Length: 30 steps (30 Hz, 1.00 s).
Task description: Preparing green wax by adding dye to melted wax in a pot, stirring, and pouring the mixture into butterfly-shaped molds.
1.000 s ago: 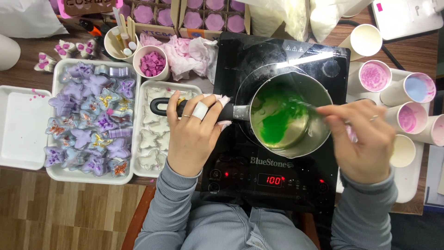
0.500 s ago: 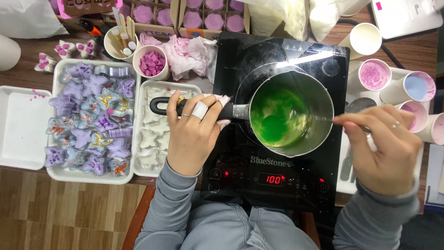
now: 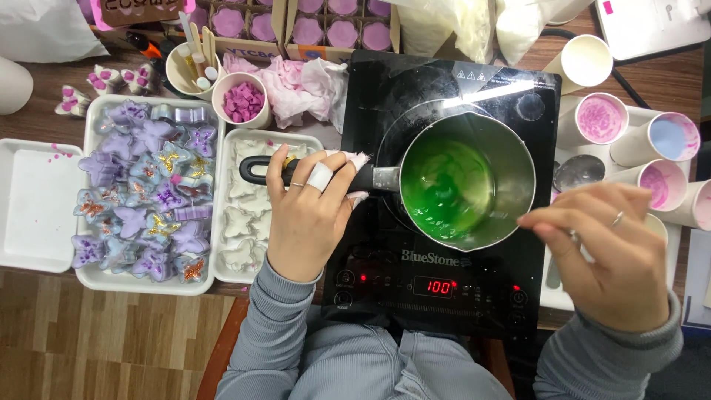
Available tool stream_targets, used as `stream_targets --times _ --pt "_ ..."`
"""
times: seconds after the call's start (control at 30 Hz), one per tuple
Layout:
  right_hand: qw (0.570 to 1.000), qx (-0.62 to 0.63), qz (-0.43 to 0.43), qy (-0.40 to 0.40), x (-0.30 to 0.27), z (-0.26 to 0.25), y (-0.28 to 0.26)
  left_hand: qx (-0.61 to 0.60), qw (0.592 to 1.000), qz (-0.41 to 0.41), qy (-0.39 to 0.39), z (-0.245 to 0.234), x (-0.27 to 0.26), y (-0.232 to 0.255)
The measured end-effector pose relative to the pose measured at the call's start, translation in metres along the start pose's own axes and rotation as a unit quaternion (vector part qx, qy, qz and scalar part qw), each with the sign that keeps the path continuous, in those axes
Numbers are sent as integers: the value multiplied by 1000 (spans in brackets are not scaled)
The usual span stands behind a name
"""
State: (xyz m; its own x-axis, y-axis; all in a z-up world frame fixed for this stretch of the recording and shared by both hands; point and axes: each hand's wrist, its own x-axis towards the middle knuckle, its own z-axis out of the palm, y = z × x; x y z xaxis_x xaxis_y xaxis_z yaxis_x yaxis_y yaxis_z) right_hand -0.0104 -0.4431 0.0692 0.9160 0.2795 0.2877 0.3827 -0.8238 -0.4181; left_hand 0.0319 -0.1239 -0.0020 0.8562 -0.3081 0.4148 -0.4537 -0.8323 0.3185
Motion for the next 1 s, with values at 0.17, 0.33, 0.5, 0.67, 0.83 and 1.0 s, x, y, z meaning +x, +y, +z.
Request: stream_targets --times 0.17,0.33,0.5,0.67,0.83,1.0 --pt "999 -6 -11 30 22 11 -13 -5 1000 1 3 0 1 0" --pt "996 62 -66 -1 15 8 -14 0 1000 0 -1 1 0 0" --pt "1000 -12 11 11 0 -1 -5 -6 1000 2 0 0 0 0" --pt "999 10 -24 37 17 15 -10 -5 1000 -1 2 0 0 1" --pt "994 88 -71 -5 16 8 -16 -2 1000 -3 1 0 0 0" --pt "999 -13 -6 35 9 4 -9 -1 1000 -2 3 0 0 1"
